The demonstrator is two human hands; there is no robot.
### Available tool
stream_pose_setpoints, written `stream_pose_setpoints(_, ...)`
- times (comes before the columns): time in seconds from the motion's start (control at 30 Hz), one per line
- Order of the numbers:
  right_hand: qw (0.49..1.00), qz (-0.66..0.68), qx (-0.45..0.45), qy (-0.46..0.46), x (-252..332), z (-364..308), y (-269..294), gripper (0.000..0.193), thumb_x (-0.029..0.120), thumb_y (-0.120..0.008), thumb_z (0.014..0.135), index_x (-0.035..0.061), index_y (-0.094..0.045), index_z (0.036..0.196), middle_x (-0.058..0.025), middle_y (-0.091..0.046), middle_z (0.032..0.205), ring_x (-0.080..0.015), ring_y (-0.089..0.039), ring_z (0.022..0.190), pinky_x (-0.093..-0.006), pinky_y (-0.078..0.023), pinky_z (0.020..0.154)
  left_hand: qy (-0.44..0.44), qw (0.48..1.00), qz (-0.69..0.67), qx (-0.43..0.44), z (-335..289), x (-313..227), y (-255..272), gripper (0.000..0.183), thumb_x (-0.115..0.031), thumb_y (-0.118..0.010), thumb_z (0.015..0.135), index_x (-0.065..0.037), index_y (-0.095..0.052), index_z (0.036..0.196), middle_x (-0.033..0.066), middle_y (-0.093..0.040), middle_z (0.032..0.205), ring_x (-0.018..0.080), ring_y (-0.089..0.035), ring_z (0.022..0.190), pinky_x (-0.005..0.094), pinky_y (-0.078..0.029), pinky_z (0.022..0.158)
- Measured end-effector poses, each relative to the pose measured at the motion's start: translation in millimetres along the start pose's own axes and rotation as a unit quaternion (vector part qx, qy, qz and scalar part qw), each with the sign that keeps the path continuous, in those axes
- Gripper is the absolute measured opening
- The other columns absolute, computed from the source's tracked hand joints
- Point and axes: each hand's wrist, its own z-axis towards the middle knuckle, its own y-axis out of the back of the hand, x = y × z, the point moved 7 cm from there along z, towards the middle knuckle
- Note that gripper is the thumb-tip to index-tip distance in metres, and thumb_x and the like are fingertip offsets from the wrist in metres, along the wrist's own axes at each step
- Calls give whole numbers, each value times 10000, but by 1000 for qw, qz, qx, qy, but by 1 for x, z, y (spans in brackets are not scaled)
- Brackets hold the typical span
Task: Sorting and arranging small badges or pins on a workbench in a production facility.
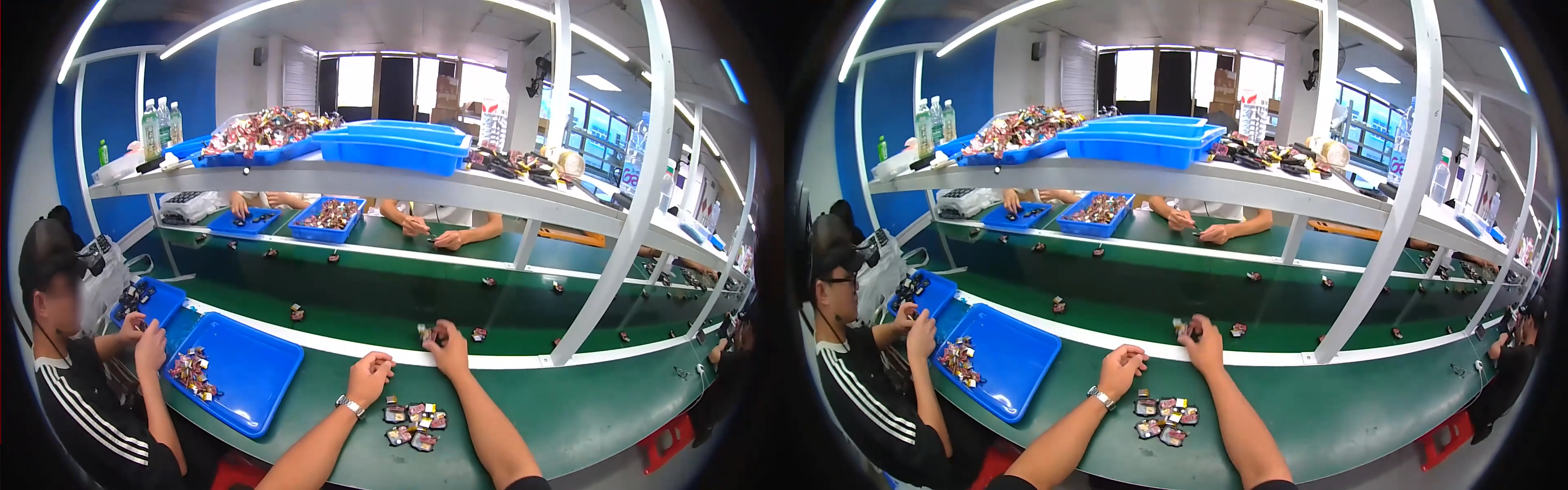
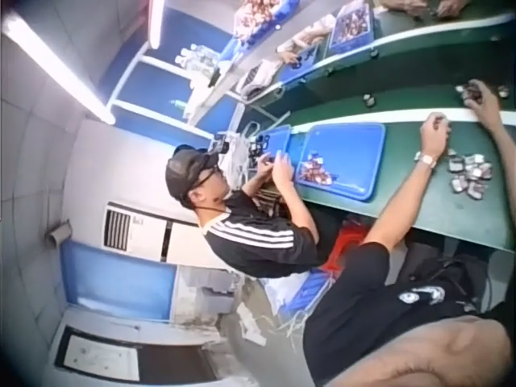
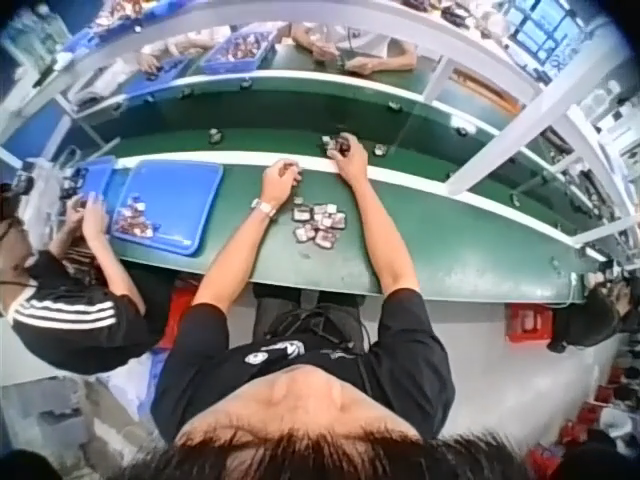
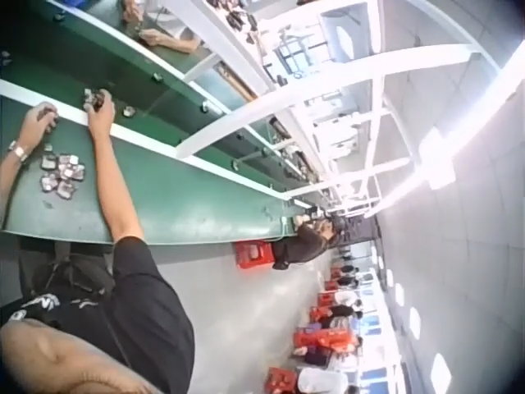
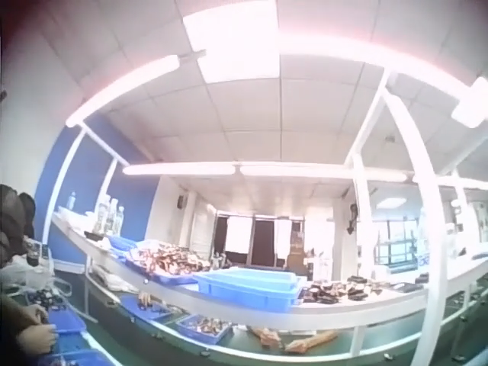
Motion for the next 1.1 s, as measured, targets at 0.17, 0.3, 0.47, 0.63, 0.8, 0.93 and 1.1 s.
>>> stream_pose_setpoints(0.17, 984, 8, 146, 100, 88, -72, 27, 623, 102, -786, 707, 72, -531, 1274, -52, -668, 1132, -266, -537, 1113, -363, -444, 960, 79, 980, -129, 130, -3, 1, 0, 319, -191, -493, 992, 54, -568, 1181, 138, -672, 1006, 138, -632, 777, 256, -529, 701)
stream_pose_setpoints(0.3, 968, 34, 207, 141, 110, -83, 28, 667, 81, -760, 714, 62, -495, 1325, -55, -637, 1224, -276, -517, 1150, -369, -407, 1016, 145, 941, -98, 290, -13, 8, -22, 356, -239, -468, 1014, 46, -573, 1200, 103, -660, 988, 139, -634, 798, 267, -537, 715)
stream_pose_setpoints(0.47, 957, 23, 244, 154, 100, -83, 27, 645, 53, -725, 744, 85, -490, 1345, -85, -568, 1292, -285, -504, 1195, -371, -417, 1026, 164, 923, -94, 335, -19, 4, -32, 350, -191, -467, 1010, 39, -537, 1265, 106, -652, 999, 142, -642, 803, 273, -548, 743)
stream_pose_setpoints(0.63, 953, 1, 212, 216, 113, -84, 34, 477, 64, -713, 768, 113, -590, 1226, -108, -549, 1278, -305, -496, 1209, -390, -424, 1026, 154, 940, -120, 281, -24, -8, -29, 411, -86, -457, 984, 1, -427, 1384, 136, -626, 1091, 169, -667, 891, 285, -562, 813)
stream_pose_setpoints(0.8, 954, -21, 203, 219, 106, -83, 35, 226, 107, -736, 767, 112, -671, 983, -99, -553, 1264, -307, -484, 1211, -398, -427, 1007, 123, 947, -128, 267, -27, -20, -34, 373, -48, -448, 977, -22, -446, 1349, 143, -635, 1112, 213, -650, 1009, 321, -552, 902)
stream_pose_setpoints(0.93, 954, -20, 198, 225, 109, -84, 30, 173, 103, -735, 763, 101, -679, 927, -79, -566, 1253, -291, -496, 1194, -392, -443, 986, 132, 943, -128, 276, -29, -20, -37, 339, 10, -483, 947, -31, -470, 1283, 136, -633, 1113, 223, -641, 1039, 344, -554, 911)
stream_pose_setpoints(1.1, 960, -28, 173, 218, 108, -88, 25, 132, 118, -716, 778, 91, -702, 907, -77, -586, 1219, -277, -517, 1171, -383, -460, 967, 128, 941, -151, 274, -27, -14, -36, 347, 29, -501, 929, -30, -466, 1270, 138, -619, 1147, 211, -630, 1057, 341, -550, 921)
